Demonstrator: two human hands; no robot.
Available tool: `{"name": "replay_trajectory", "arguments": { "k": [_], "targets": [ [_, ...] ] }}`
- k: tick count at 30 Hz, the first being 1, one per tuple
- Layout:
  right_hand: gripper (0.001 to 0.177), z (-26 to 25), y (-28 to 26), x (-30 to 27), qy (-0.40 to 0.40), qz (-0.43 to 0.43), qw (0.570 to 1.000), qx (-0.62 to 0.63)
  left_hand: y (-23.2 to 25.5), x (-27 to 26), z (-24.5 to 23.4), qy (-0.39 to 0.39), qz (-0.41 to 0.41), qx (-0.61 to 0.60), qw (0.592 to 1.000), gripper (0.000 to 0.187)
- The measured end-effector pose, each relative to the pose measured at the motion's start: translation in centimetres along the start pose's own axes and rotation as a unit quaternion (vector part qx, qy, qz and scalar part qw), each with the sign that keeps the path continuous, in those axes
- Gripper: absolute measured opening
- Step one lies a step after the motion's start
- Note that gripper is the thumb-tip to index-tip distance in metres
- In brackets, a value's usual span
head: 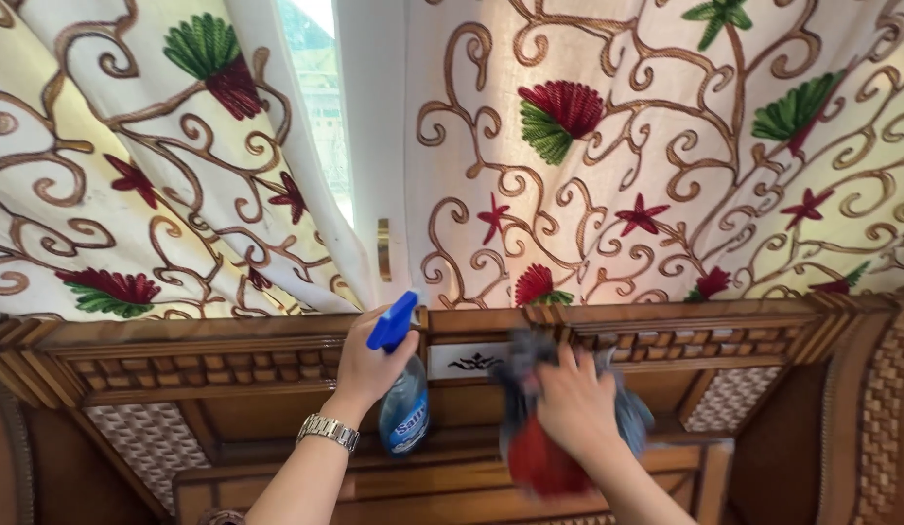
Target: Cleaning a wooden bed headboard by spraying cleaning solution and wiping it with a cloth.
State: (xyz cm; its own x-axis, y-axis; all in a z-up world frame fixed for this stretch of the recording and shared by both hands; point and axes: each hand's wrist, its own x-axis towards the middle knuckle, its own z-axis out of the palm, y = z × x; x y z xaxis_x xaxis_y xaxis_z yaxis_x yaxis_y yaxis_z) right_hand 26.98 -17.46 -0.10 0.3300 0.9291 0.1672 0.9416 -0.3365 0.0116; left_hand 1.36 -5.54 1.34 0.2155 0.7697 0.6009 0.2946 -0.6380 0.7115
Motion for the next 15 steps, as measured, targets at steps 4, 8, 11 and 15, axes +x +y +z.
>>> {"name": "replay_trajectory", "arguments": {
  "k": [4, 8, 11, 15],
  "targets": [
    [0.058, 4.5, 6.1, -2.5, -0.094, 0.094, 0.990, 0.040, 3.8, 0.7, 2.2, -0.113, -0.078, -0.005, 0.990, 0.030],
    [0.058, 1.7, 7.5, -1.2, -0.004, 0.092, 0.996, 0.015, 5.5, 1.9, 5.4, -0.186, -0.156, 0.006, 0.970, 0.033],
    [0.050, -2.4, 5.3, 0.1, -0.060, 0.039, 0.997, 0.019, 4.9, 2.7, 7.3, -0.186, -0.155, 0.019, 0.970, 0.041],
    [0.067, -5.0, 2.5, 2.6, -0.150, -0.011, 0.985, 0.083, 5.7, 2.9, 7.7, -0.160, -0.069, 0.093, 0.980, 0.038]
  ]
}}
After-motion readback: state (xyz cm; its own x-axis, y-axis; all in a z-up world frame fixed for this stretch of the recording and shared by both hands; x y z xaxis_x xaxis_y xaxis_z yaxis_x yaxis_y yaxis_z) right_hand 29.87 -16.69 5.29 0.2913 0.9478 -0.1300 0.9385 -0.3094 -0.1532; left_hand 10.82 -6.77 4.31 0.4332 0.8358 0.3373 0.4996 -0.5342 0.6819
